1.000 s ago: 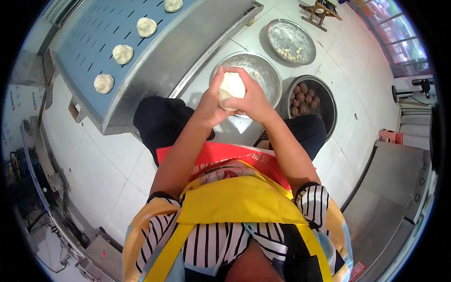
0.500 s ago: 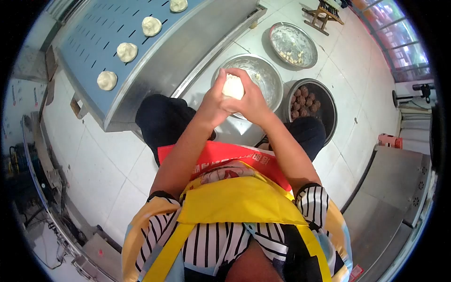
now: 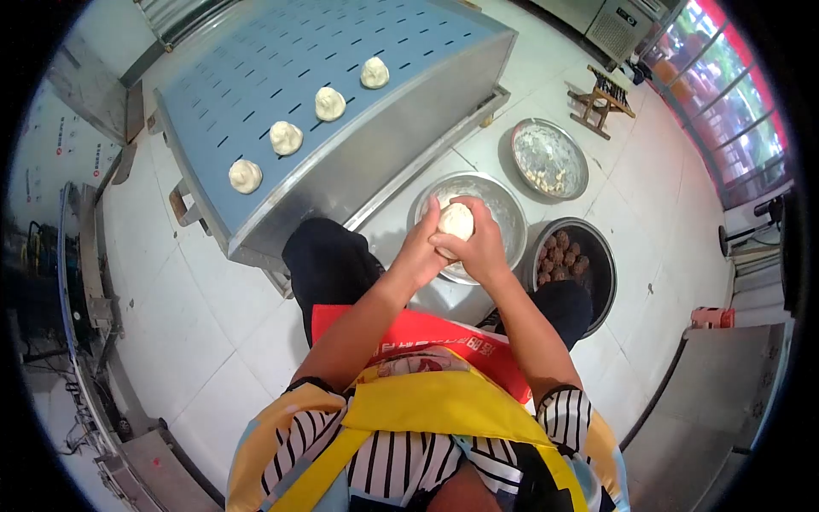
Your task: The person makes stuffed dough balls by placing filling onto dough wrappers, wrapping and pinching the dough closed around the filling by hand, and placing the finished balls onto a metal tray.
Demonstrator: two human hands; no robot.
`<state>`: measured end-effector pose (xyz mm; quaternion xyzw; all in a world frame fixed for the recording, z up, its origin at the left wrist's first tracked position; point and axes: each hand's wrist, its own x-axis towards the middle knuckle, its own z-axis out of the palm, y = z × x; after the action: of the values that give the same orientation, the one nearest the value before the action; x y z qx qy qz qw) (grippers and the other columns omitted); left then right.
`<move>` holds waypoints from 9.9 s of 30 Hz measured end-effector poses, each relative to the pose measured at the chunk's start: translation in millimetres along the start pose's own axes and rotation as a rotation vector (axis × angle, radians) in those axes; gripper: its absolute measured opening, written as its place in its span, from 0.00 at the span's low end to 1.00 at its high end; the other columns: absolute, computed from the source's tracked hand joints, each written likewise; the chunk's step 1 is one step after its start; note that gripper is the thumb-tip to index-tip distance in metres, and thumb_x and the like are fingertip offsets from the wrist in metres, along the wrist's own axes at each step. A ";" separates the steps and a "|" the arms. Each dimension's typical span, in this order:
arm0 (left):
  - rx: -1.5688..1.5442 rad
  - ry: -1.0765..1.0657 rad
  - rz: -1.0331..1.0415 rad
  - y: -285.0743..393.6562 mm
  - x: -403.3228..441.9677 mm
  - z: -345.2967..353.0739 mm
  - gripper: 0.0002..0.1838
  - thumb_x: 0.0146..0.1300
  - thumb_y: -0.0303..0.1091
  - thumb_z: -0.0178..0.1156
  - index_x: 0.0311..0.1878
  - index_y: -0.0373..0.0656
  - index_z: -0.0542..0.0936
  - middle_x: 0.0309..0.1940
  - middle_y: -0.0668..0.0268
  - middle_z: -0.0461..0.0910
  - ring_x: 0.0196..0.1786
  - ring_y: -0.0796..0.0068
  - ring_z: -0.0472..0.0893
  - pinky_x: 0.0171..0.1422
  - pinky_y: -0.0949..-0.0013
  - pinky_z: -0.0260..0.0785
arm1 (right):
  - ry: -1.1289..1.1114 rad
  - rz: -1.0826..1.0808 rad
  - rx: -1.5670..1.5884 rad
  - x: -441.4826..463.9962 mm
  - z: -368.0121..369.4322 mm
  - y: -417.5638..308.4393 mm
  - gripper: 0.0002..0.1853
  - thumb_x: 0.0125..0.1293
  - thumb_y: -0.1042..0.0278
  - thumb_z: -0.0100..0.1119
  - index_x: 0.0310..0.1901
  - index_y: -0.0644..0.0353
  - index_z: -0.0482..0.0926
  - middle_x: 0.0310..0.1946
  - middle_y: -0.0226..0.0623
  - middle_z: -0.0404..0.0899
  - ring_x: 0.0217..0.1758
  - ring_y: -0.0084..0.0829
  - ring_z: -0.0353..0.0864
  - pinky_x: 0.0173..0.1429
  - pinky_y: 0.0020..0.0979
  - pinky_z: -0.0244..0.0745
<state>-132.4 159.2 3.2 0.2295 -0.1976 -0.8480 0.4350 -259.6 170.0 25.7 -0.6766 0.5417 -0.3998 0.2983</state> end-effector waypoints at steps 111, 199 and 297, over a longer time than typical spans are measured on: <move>2.175 0.658 0.421 190.5 91.8 -90.3 0.21 0.60 0.44 0.61 0.50 0.40 0.73 0.36 0.59 0.77 0.38 0.58 0.78 0.36 0.59 0.72 | -0.681 -0.500 -0.960 496.1 36.0 82.3 0.36 0.44 0.59 0.75 0.59 0.42 0.73 0.48 0.38 0.78 0.52 0.42 0.78 0.53 0.42 0.73; 2.268 0.794 0.340 229.5 -8.1 -184.6 0.22 0.56 0.34 0.69 0.51 0.32 0.75 0.38 0.53 0.80 0.37 0.62 0.80 0.43 0.66 0.72 | -0.372 0.130 -0.693 100.1 158.1 393.5 0.11 0.62 0.65 0.50 0.43 0.57 0.77 0.47 0.39 0.72 0.52 0.37 0.71 0.54 0.40 0.66; -0.074 -0.050 -0.148 -58.7 114.8 -3.6 0.28 0.64 0.31 0.57 0.66 0.40 0.61 0.59 0.58 0.70 0.63 0.63 0.70 0.69 0.55 0.63 | -0.259 0.068 -0.421 34.5 -105.7 91.4 0.24 0.51 0.69 0.68 0.52 0.58 0.74 0.44 0.43 0.75 0.42 0.44 0.80 0.46 0.40 0.75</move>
<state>-227.7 95.5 -56.1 0.2058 -0.1593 -0.8900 0.3744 -392.9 118.1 9.9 -0.7509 0.5927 -0.1780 0.2307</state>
